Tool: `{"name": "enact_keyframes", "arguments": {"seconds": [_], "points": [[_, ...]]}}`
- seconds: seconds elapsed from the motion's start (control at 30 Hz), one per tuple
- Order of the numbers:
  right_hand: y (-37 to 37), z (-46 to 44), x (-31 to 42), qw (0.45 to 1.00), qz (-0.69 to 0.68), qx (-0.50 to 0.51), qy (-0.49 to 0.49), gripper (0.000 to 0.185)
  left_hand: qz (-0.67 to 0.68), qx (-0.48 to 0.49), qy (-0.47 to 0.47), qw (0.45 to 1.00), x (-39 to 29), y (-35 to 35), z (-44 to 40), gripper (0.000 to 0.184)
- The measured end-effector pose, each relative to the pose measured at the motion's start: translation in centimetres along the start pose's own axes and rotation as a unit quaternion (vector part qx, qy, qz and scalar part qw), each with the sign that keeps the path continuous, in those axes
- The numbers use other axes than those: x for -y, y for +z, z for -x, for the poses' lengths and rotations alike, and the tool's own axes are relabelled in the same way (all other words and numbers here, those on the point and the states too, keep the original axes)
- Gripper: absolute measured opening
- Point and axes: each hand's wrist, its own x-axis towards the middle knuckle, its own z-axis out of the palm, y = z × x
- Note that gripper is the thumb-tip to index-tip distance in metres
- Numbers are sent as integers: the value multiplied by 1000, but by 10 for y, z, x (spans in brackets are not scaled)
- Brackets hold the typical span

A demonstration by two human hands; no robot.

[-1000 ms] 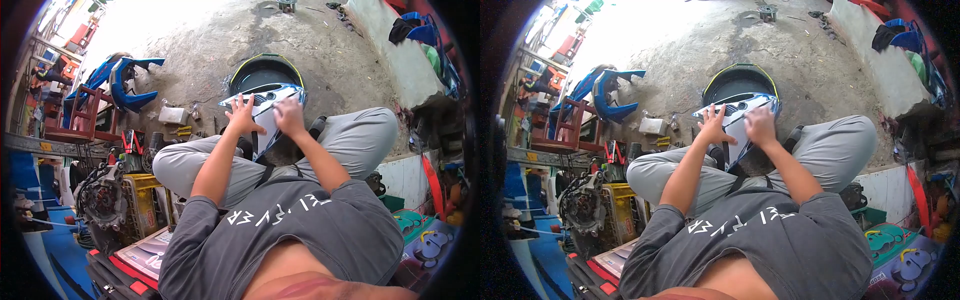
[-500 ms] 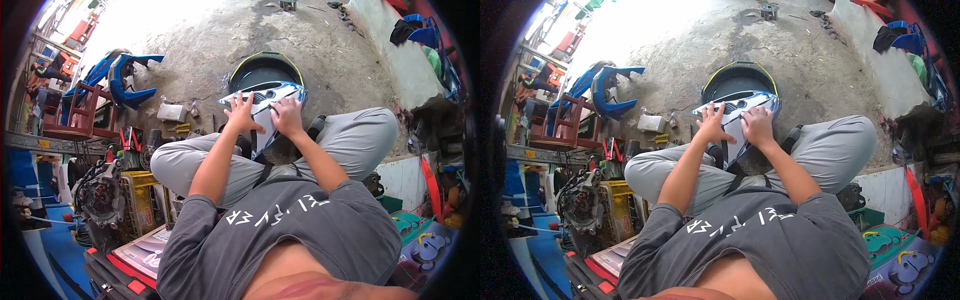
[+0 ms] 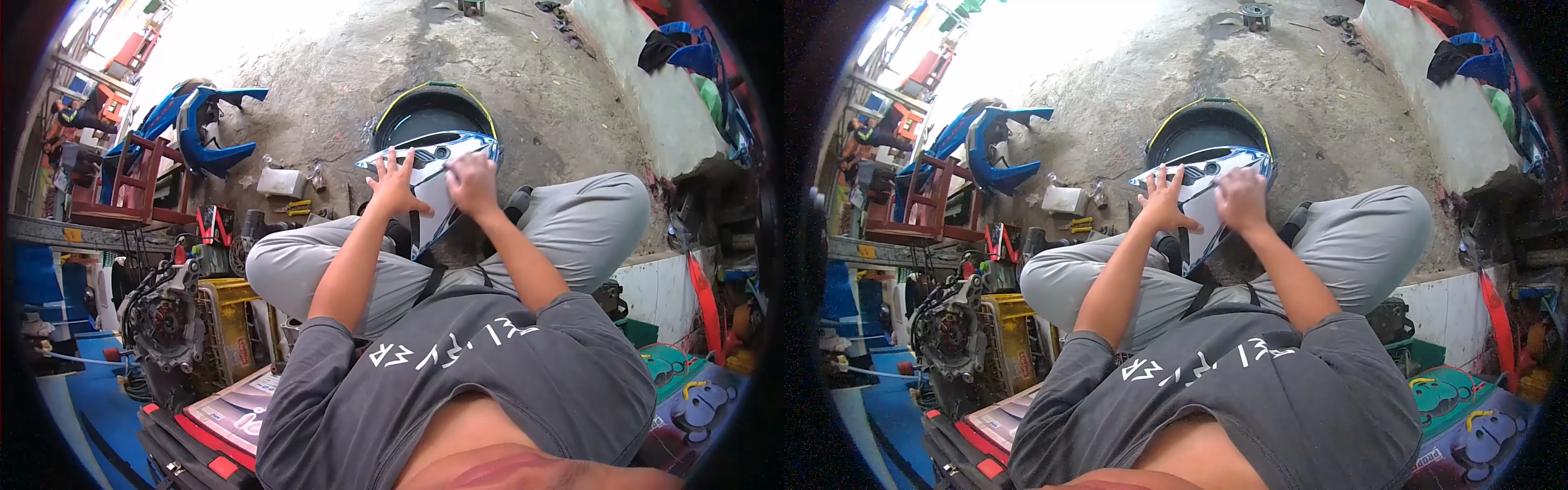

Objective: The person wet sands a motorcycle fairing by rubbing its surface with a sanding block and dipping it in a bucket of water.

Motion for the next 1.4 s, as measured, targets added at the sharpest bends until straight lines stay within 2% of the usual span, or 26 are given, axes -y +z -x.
{"name": "enact_keyframes", "arguments": {"seconds": [0.03, 0.13, 0.23, 0.3, 0.37, 0.47, 0.57, 0.6, 0.7, 0.8, 0.9, 1.0, 1.1, 1.2, 1.3, 1.4], "points": [[-1, -6, -13, 999, 7, 0, 49, 18, 0, -1, -1, 1000, 0, 0, 0, 165], [9, -11, -58, 979, 32, -94, 176, 18, -2, 0, -1, 1000, 0, 2, -1, 165], [11, -2, -32, 992, 50, -33, 114, 18, -3, 6, 3, 1000, 2, 3, -5, 166], [12, 8, -5, 1000, -12, -16, -14, 18, -2, 16, -1, 1000, 3, 3, -5, 167], [8, 9, 8, 996, -10, -23, -88, 19, 3, 14, -1, 1000, 3, 4, -3, 166], [3, -9, -26, 997, 20, -11, 80, 20, 3, 14, -2, 1000, 4, 3, -5, 166], [11, -12, -66, 973, 60, -97, 202, 19, 4, 18, -3, 1000, 4, 3, -4, 166], [10, -10, -59, 974, 69, -103, 188, 18, 2, 18, -4, 1000, 4, 4, -4, 166], [14, 2, -18, 999, -3, -28, 42, 17, -2, 15, -2, 1000, 4, 4, -6, 166], [7, 9, 10, 994, -21, -20, -106, 17, -4, 7, -3, 1000, 2, 5, -3, 166], [3, -14, -34, 995, 12, -7, 100, 17, 4, 7, -3, 1000, 1, 1, -2, 166], [5, -15, -62, 978, 55, -91, 178, 18, 5, 11, -4, 1000, 1, 3, -1, 165], [11, -4, -22, 1000, 15, -15, 16, 18, 2, 5, -2, 1000, 1, 3, -4, 164], [7, 11, 16, 988, -28, -23, -151, 19, 7, 2, -1, 1000, 2, 1, -1, 164], [12, -8, -24, 999, -32, -31, 25, 20, 11, 5, 0, 1000, 1, 1, -1, 164], [5, -15, -59, 974, 71, -122, 178, 19, 10, 8, 0, 1000, 0, -1, -1, 164]]}}
